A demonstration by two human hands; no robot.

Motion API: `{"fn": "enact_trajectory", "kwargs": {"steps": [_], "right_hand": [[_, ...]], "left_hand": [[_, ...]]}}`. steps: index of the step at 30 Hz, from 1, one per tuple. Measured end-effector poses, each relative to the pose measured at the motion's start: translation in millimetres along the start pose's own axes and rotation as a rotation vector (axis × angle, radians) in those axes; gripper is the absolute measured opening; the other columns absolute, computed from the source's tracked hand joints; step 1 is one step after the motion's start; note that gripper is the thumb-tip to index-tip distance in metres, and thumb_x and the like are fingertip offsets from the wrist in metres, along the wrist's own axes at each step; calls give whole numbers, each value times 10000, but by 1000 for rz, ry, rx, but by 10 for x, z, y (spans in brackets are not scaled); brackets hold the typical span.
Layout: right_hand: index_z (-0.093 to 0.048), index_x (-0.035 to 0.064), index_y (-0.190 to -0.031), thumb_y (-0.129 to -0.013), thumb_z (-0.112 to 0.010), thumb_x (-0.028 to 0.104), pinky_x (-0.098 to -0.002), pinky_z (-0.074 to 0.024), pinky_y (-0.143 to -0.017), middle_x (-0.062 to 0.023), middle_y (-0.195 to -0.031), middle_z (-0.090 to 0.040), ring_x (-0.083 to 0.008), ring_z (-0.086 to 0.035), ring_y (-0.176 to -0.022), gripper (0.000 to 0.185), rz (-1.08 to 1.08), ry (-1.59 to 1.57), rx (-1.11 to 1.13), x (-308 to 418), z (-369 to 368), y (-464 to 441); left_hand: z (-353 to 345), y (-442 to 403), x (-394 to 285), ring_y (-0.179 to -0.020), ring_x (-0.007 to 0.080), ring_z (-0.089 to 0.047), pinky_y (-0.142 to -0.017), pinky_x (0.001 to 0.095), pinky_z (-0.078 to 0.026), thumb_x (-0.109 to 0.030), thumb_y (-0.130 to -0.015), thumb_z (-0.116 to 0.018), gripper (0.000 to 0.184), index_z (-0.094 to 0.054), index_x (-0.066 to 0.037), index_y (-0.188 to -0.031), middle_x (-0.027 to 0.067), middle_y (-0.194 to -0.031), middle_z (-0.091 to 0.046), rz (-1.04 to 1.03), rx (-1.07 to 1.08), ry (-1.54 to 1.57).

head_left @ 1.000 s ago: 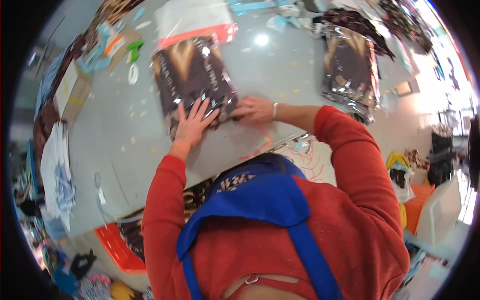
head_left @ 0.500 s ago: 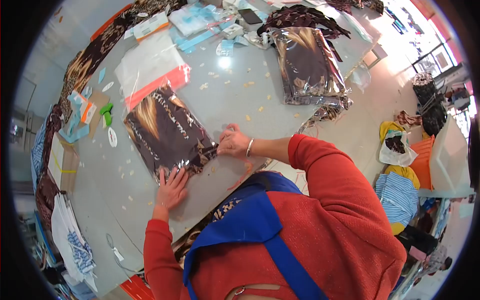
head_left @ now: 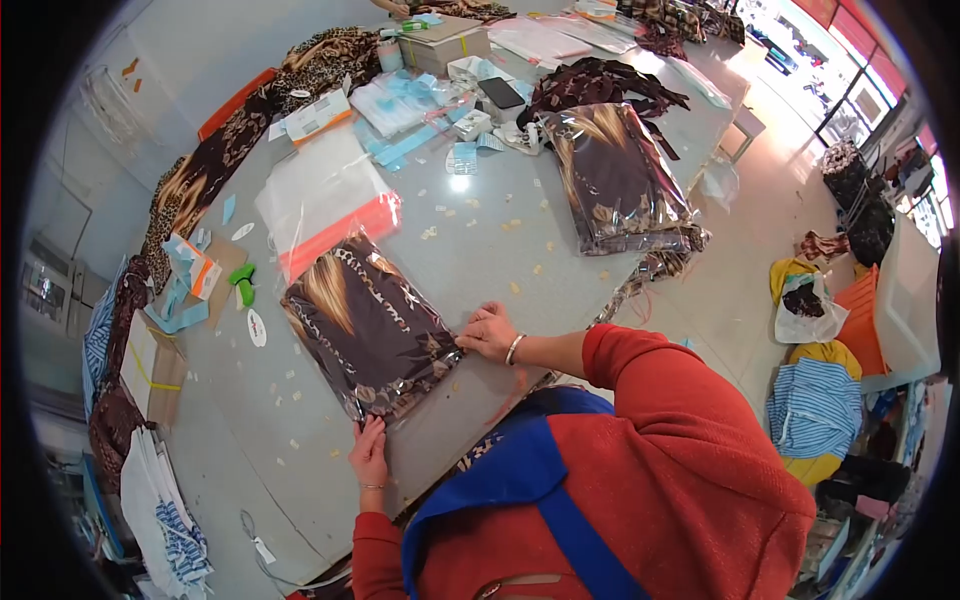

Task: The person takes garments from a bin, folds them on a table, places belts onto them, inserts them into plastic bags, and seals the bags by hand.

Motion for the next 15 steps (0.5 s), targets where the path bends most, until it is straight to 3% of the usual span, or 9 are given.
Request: {"fn": "enact_trajectory", "kwargs": {"steps": [3, 6, 9, 12, 15], "right_hand": [[-684, 180, -722, -872, -579, 371, -437, -279, -957, -17, -721, -599, -190, -537, -878, 265, -49, 73, -3, 28, -13, -22], [-688, 164, -721, -876, -566, 393, -436, -293, -942, -36, -712, -614, -209, -553, -847, 302, -98, 190, -70, 107, -21, -49], [-686, 142, -705, -874, -564, 419, -437, -304, -932, -47, -706, -625, -221, -566, -813, 346, -139, 259, -82, 197, -28, -85], [-674, 125, -727, -858, -577, 462, -423, -323, -897, -53, -682, -613, -225, -572, -796, 374, -148, 315, -52, 204, -60, -132], [-648, 128, -895, -837, -600, 481, -410, -337, -868, -50, -721, -611, -224, -580, -811, 361, -187, 383, -9, 205, -98, -162]], "left_hand": [[47, 114, 235, -1094, 221, -599, -1073, 394, -332, -28, -856, -621, 161, -702, -27, -995, 117, -1037, -683, 192, -236, 288], [135, 139, 144, -907, 214, -623, -947, 361, -435, -59, -832, -665, 127, -705, -25, -947, 83, -882, -675, 165, -415, 66], [220, 198, 319, -800, 193, -590, -777, 354, -467, -147, -800, -721, 143, -674, -26, -858, 34, -778, -624, 396, -585, 77], [248, 120, 393, -820, 213, -580, -727, 357, -439, -242, -750, -768, 257, -611, -43, -792, 27, -768, -622, 587, -535, -103], [323, -33, 167, -879, 254, -573, -807, 422, -409, -332, -713, -781, 346, -572, -63, -773, 39, -796, -637, 634, -366, -706]]}}
Point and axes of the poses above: each hand's wrist, its own y-axis away from the middle knuckle, its own z-axis out of the back of the hand, x = y × z, the point moved 7 cm from there along -y, towards the middle knuckle
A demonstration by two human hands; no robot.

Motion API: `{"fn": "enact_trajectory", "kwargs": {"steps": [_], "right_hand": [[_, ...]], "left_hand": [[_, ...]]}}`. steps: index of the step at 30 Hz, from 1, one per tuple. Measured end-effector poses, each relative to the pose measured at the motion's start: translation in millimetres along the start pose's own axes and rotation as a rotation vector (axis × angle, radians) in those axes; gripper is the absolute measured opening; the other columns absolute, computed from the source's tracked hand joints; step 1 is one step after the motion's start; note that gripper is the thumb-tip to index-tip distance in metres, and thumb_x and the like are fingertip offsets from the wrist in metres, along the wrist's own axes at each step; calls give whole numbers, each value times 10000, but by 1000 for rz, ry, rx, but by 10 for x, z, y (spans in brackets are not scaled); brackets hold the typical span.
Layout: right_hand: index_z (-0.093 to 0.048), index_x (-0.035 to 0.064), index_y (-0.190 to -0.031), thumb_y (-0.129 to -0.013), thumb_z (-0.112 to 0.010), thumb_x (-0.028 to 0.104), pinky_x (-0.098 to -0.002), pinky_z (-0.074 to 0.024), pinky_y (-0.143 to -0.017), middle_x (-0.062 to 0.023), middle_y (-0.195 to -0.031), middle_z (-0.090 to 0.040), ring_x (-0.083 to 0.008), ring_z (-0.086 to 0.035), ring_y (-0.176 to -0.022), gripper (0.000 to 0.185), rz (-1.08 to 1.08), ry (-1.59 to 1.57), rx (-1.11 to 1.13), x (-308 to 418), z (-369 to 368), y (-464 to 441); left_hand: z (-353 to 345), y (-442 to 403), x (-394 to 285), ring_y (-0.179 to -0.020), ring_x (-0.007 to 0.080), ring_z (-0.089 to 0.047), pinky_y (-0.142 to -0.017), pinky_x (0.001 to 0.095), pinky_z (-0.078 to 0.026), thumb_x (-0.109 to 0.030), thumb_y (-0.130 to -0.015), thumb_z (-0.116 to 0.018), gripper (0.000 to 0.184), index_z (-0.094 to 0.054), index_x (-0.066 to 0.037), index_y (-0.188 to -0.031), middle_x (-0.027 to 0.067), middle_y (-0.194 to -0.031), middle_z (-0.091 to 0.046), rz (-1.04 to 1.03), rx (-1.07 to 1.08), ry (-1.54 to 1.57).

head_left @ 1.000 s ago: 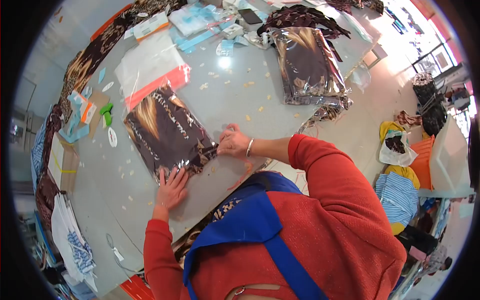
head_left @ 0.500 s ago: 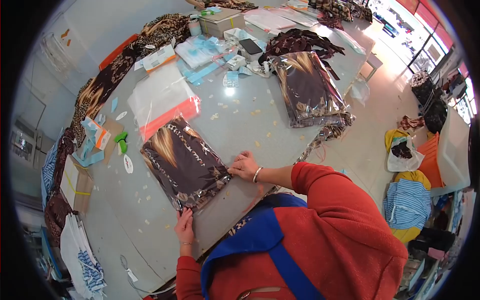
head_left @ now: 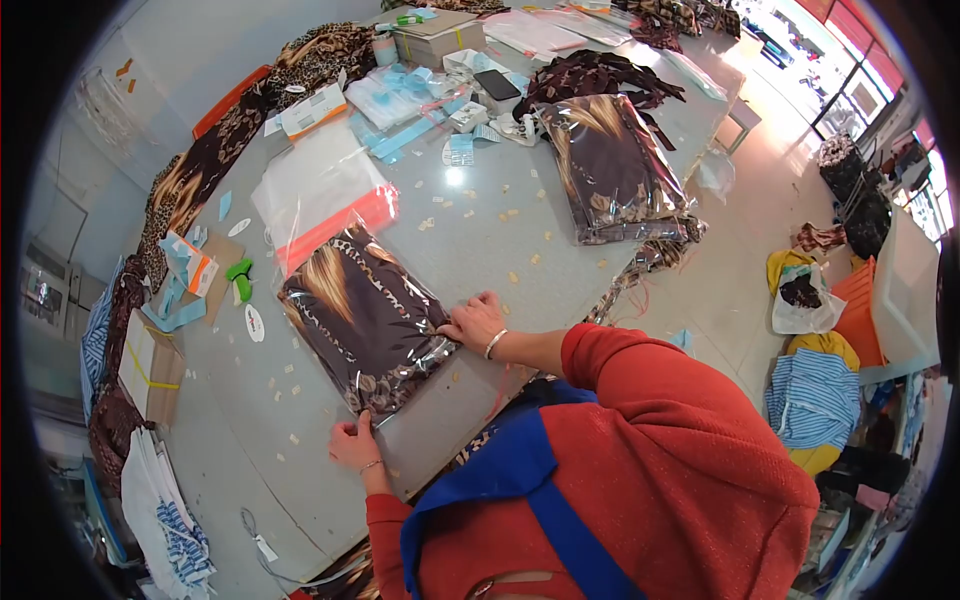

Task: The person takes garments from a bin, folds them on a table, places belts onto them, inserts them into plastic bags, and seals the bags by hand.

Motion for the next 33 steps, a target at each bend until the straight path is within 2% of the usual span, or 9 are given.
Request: {"fn": "enact_trajectory", "kwargs": {"steps": [3, 6, 9, 15, 20, 25, 29, 31, 33], "right_hand": [[-566, 153, -1102, -811, -631, 478, -399, -347, -848, -55, -860, -612, -225, -581, -861, 441, -14, 25, -2, 29, -13, -80], [-480, 182, -1243, -791, -656, 468, -406, -360, -841, -79, -1036, -586, -240, -570, -947, 563, 72, -2, 16, 62, 76, -118], [-410, 182, -1333, -749, -694, 483, -424, -376, -870, -123, -1135, -558, -280, -538, -1057, 716, 144, -93, 87, 45, 9, -219], [-292, 62, -1425, -676, -742, 554, -420, -391, -998, -234, -1286, -478, -395, -462, -1196, 1002, -132, -536, 317, -214, -79, -647], [-491, 2, -1288, -681, -755, 504, -395, -452, -921, -210, -1138, -609, -346, -587, -1058, 831, -307, -501, 344, -381, 181, -765], [-686, 15, -950, -680, -786, 366, -360, -491, -754, -146, -803, -685, -232, -643, -761, 454, -353, -866, 311, -717, 158, -901], [-681, 19, -949, -719, -758, 338, -348, -489, -653, -150, -706, -645, -187, -599, -666, 401, -175, -687, 95, -875, 1704, -1124], [-703, 55, -947, -724, -743, 351, -377, -503, -701, -149, -771, -680, -261, -649, -710, 373, -101, -509, 12, -1158, 2385, -1246], [-717, 45, -930, -712, -766, 343, -330, -509, -707, -107, -759, -691, -171, -647, -715, 373, -149, -498, -80, -1446, 3174, -1218]], "left_hand": [[15, -44, -16, -996, 309, -550, -922, 478, -346, -397, -707, -760, 416, -605, -65, -905, 98, -968, -641, 6, 83, 3], [19, -142, -135, -1197, 353, -460, -1018, 517, -271, -434, -766, -691, 555, -563, -95, -1186, 179, -1262, -523, -374, -183, 232], [124, -73, -972, -1349, 385, -295, -1076, 538, -208, -440, -854, -577, 651, -394, -153, -1408, 220, -1469, -296, -610, -142, -61], [-597, 181, -1186, -1382, 424, -213, -1065, 625, -150, -483, -915, -431, 647, -308, -167, -1466, 255, -1512, -189, -578, 131, -103], [-635, 810, -1630, -1383, 471, -164, -1060, 638, -133, -555, -913, -415, 680, -309, -175, -1466, 289, -1508, -147, -547, 161, -75], [-581, 883, -1814, -1376, 466, -180, -1086, 581, -153, -540, -916, -450, 703, -313, -113, -1458, 289, -1500, -166, -667, 245, 212], [-586, 907, -1687, -1365, 449, -222, -1107, 506, -195, -387, -911, -549, 642, -347, -63, -1428, 282, -1474, -243, -658, 406, 375], [-608, 924, -1545, -1357, 448, -245, -1106, 492, -216, -309, -895, -588, 595, -394, -48, -1393, 280, -1459, -278, -633, 445, 381], [-619, 944, -1380, -1349, 450, -264, -1100, 496, -236, -243, -870, -619, 543, -457, -38, -1346, 279, -1446, -304, -629, 444, 386]]}}
Point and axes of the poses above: each hand's wrist, its own y-axis away from the middle knuckle, its own z-axis out of the back of the hand, x = y × z, the point moved 7 cm from there along -y, towards the middle knuckle
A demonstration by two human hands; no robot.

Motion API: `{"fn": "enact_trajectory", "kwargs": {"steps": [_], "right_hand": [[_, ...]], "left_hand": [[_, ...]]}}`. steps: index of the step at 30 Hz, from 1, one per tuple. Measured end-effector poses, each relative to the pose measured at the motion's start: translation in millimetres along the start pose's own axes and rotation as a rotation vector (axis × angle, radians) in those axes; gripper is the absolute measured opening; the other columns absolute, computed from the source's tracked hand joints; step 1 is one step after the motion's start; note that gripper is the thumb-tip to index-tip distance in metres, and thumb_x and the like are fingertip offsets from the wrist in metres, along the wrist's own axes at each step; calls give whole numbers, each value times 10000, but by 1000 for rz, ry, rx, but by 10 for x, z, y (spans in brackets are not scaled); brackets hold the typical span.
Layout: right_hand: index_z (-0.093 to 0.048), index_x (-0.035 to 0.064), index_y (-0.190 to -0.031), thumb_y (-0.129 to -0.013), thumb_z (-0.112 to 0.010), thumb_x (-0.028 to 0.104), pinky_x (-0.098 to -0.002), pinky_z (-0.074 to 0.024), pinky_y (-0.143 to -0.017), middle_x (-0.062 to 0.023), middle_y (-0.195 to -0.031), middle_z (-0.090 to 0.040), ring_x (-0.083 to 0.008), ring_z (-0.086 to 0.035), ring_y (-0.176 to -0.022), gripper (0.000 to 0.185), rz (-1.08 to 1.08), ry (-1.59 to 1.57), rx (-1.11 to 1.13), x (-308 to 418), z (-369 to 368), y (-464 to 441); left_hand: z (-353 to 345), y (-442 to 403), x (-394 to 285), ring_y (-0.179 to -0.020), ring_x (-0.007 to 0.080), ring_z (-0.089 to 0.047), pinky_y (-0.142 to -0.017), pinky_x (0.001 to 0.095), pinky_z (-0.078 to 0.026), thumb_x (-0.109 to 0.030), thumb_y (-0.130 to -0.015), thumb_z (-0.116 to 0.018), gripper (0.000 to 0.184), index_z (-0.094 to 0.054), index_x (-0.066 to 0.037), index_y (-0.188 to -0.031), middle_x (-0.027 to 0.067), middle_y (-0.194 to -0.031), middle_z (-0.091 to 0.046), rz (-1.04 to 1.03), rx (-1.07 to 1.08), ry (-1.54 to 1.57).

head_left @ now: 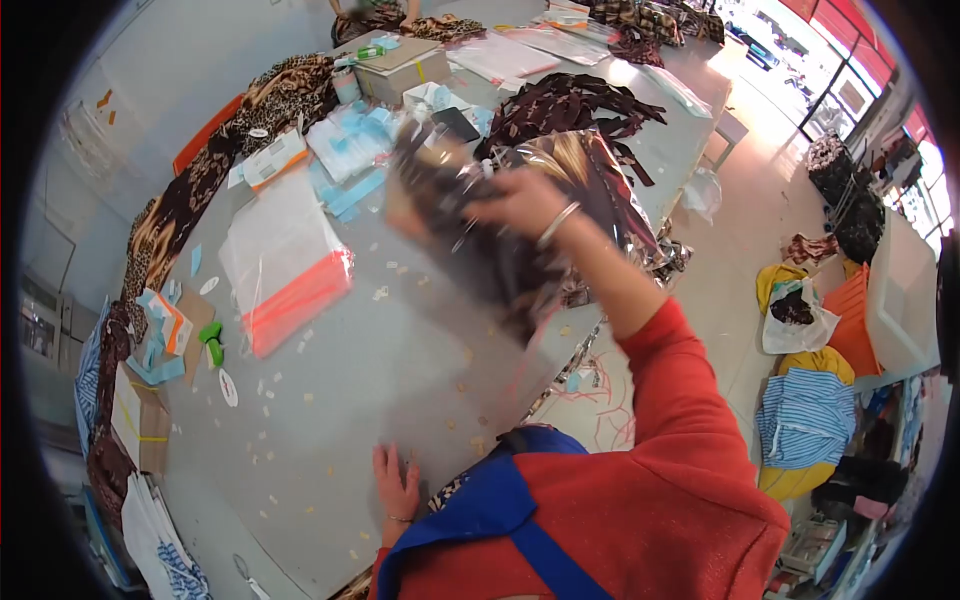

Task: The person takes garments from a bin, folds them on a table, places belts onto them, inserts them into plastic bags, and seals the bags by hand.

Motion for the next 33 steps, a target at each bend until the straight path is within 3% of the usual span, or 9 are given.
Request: {"fn": "enact_trajectory", "kwargs": {"steps": [3, 6, 7, 9, 11, 12, 16, 25, 33], "right_hand": [[-710, 31, -985, -779, -742, 210, -268, -502, -656, -54, -834, -695, -102, -624, -727, 275, -128, -272, -80, -321, 964, -162], [-693, 14, -924, -807, -724, 321, -284, -492, -608, -31, -816, -684, -102, -617, -659, 329, -395, -340, -107, -748, 1652, -157], [-690, 27, -958, -766, -734, 443, -321, -518, -643, -59, -812, -697, -160, -653, -672, 461, -254, 223, -132, -1346, 2022, -471], [-580, 66, -1199, -651, -767, 542, -419, -505, -864, -176, -1194, -598, -322, -611, -1041, 749, -543, 1073, -114, -1650, 2088, -363], [-231, 137, -1467, -616, -745, 597, -540, -393, -993, -187, -1407, -367, -406, -406, -1269, 1095, -435, 928, -124, -1936, 1774, -357], [-407, 213, -1389, -614, -751, 598, -568, -336, -1032, -237, -1422, -345, -466, -357, -1289, 932, -398, 700, -204, -1914, 1499, -244], [-280, 453, -1432, -624, -616, 776, -711, -194, -1025, -104, -1569, -95, -417, -117, -1418, 933, -664, 740, 29, -2155, 853, -26], [-296, 418, -1437, -713, -626, 660, -538, -282, -1089, -101, -1552, -181, -389, -268, -1379, 831, -557, 579, -12, -3031, 1247, -118], [-283, 372, -1448, -793, -609, 583, -574, -310, -1040, -106, -1539, -204, -385, -264, -1376, 761, -693, 724, -66, -2880, 1290, -134]], "left_hand": [[26, 99, 10, -1331, 445, -298, -1087, 494, -266, -190, -832, -644, 490, -523, -23, -1277, 281, -1432, -323, -89, 34, -120], [64, 98, -91, -1319, 449, -310, -1082, 496, -275, -175, -809, -656, 471, -551, -21, -1241, 280, -1425, -331, -95, 26, -127], [82, 108, -99, -1314, 453, -313, -1080, 498, -276, -175, -803, -659, 477, -550, -24, -1243, 279, -1424, -332, -73, 38, -138], [42, 79, -106, -1305, 459, -319, -1078, 502, -278, -175, -791, -666, 490, -549, -31, -1245, 277, -1422, -333, -61, 26, -142], [26, 75, -111, -1309, 464, -311, -1077, 508, -276, -172, -776, -674, 514, -544, -40, -1254, 273, -1427, -327, -80, 15, -151], [19, 95, -89, -1311, 466, -307, -1077, 512, -275, -170, -768, -679, 526, -542, -44, -1259, 271, -1430, -324, -78, 15, -161], [24, 135, -24, -1322, 463, -291, -1081, 531, -263, -181, -742, -690, 587, -516, -59, -1289, 264, -1445, -305, -83, 52, -158], [17, 222, -86, -1327, 469, -281, -1087, 553, -239, -215, -755, -655, 585, -501, -63, -1299, 260, -1459, -291, -67, 79, -207], [385, 711, 539, -1344, 412, -298, -1067, 528, -275, -251, -786, -673, 507, -564, -79, -1251, 225, -1461, -316, -99, -261, -275]]}}
Point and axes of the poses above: each hand's wrist, its own y-axis away from the middle knuckle, its own z-axis out of the back of the hand, x = y × z, the point moved 7 cm from there along -y, towards the middle knuckle
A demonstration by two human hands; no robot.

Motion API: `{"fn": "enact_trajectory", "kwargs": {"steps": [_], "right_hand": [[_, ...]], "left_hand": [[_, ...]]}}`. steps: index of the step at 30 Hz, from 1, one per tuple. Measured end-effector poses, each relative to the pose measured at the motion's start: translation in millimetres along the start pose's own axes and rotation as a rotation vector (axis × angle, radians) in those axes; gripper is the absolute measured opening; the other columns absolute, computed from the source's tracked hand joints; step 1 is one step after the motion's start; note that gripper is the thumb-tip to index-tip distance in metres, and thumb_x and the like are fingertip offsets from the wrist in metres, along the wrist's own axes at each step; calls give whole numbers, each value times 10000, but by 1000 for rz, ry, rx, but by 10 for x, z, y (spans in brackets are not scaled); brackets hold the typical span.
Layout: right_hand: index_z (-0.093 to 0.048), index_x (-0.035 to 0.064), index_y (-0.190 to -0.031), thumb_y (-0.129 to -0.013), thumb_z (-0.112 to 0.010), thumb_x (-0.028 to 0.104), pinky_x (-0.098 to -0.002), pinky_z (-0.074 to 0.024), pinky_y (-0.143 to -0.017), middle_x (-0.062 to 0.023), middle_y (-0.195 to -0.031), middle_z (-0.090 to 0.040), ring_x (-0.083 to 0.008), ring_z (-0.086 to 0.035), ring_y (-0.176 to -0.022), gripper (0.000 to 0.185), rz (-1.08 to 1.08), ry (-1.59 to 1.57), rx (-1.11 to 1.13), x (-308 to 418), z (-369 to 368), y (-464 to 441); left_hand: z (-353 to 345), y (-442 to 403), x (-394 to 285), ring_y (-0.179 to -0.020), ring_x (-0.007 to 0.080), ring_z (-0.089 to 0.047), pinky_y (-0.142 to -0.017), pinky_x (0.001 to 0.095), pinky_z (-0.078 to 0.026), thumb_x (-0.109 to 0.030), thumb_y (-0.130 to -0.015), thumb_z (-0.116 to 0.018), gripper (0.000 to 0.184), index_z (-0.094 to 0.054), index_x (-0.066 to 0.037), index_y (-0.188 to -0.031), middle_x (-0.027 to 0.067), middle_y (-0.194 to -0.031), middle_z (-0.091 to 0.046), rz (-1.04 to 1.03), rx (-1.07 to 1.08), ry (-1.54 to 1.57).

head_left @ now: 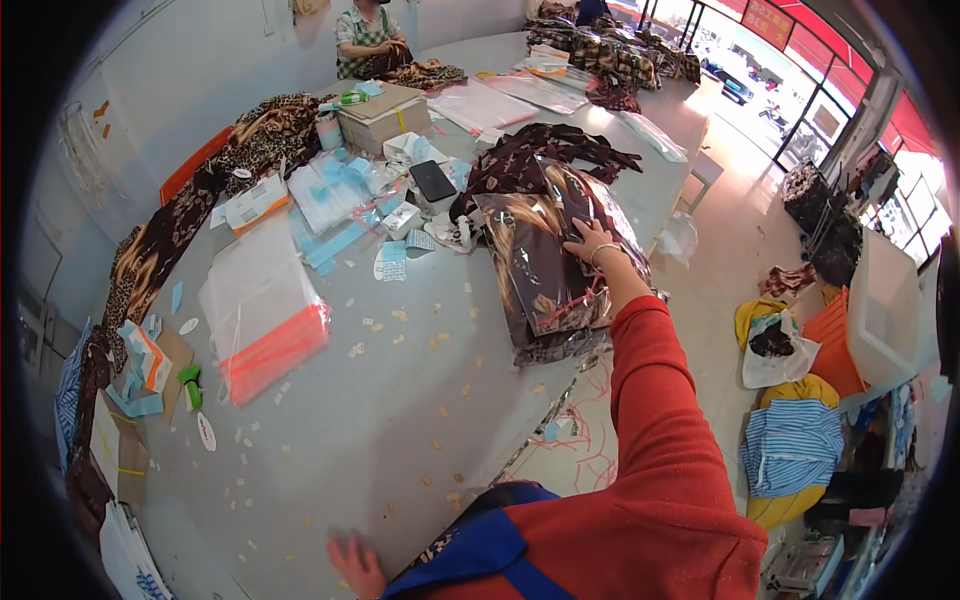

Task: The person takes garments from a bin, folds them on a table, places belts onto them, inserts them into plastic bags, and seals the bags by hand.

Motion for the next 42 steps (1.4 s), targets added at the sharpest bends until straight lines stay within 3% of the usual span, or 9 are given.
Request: {"fn": "enact_trajectory", "kwargs": {"steps": [3, 5, 8, 11, 18, 19, 34, 38, 42], "right_hand": [[-292, 349, -1448, -794, -599, 599, -582, -306, -1035, -114, -1534, -213, -390, -264, -1374, 764, 3, 5, -52, 28, -3, 66], [-288, 334, -1449, -795, -594, 605, -575, -307, -1038, -121, -1534, -206, -400, -274, -1367, 771, 23, -15, -63, 73, 64, 168], [-354, 268, -1424, -799, -587, 599, -538, -308, -1056, -160, -1520, -216, -408, -287, -1353, 744, 118, -79, -168, 76, 77, 230], [-582, 112, -1190, -830, -599, 498, -491, -362, -1011, -160, -1253, -558, -361, -508, -1147, 528, 413, 18, -256, 598, 348, 664], [-534, 92, -1301, -914, -557, 357, -454, -377, -1024, -197, -1312, -492, -339, -466, -1213, 470, 1015, 61, -652, 1655, -365, 1225], [-521, 82, -1317, -902, -592, 363, -469, -365, -1036, -216, -1350, -461, -364, -444, -1243, 506, 1104, 13, -624, 1792, -555, 1357], [-584, 113, -1228, -777, -677, 93, -423, -398, -963, -163, -1347, -480, -328, -503, -1155, 461, 1980, -54, 216, 3544, -1692, 6133], [-565, 112, -1238, -785, -653, 91, -422, -420, -913, -139, -1268, -530, -300, -546, -1077, 463, 2175, -218, 559, 3449, -1983, 7082], [-480, 123, -1317, -811, -648, 150, -423, -421, -898, -118, -1237, -529, -313, -554, -1040, 534, 2186, -102, 872, 3396, -2386, 7682]], "left_hand": [[563, 288, 212, -1314, 377, -370, -1036, 516, -331, -272, -811, -648, 473, -577, -86, -1241, 200, -1424, -388, 628, -350, 2], [680, 497, 146, -1316, 376, -380, -1078, 646, -226, -189, -920, -474, 434, -437, -140, -1350, 134, -1431, -418, 126, -263, -625], [900, 1528, 991, -1427, 364, -97, -1060, 694, -198, -324, -922, -521, 660, -183, -259, -1485, 110, -1562, -97, 361, -349, -860], [1201, 2351, 1482, -1339, 375, -225, -1031, 626, -264, -351, -910, -517, 581, -288, -200, -1422, 134, -1483, -226, 846, -203, -856], [587, 3955, 1688, -1136, 400, -523, -965, 469, -417, -414, -881, -509, 528, -534, -64, -1275, 189, -1298, -526, 1400, 195, -470], [484, 4273, 1627, -1185, 414, -478, -966, 472, -417, -430, -869, -515, 599, -458, -71, -1345, 217, -1355, -461, 1850, -319, -389], [967, 3974, 1400, -843, 322, -650, -767, 412, -478, -324, -916, -546, 292, -640, -50, -955, 167, -875, -684, 1862, -583, -27], [218, 4768, 2109, -1020, 262, -608, -866, 410, -472, -157, -964, -429, 274, -587, 5, -1117, 152, -1140, -628, 1173, -1131, 810], [1057, 4149, 1531, -1245, 319, -448, -1088, 487, -307, -218, -998, -340, 381, -487, -26, -1293, 131, -1300, -538, 1200, -1790, 1614]]}}
Point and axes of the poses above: each hand's wrist, its own y-axis away from the middle knuckle, its own z-axis out of the back of the hand, x = y × z, the point moved 7 cm from there along -y, towards the middle knuckle
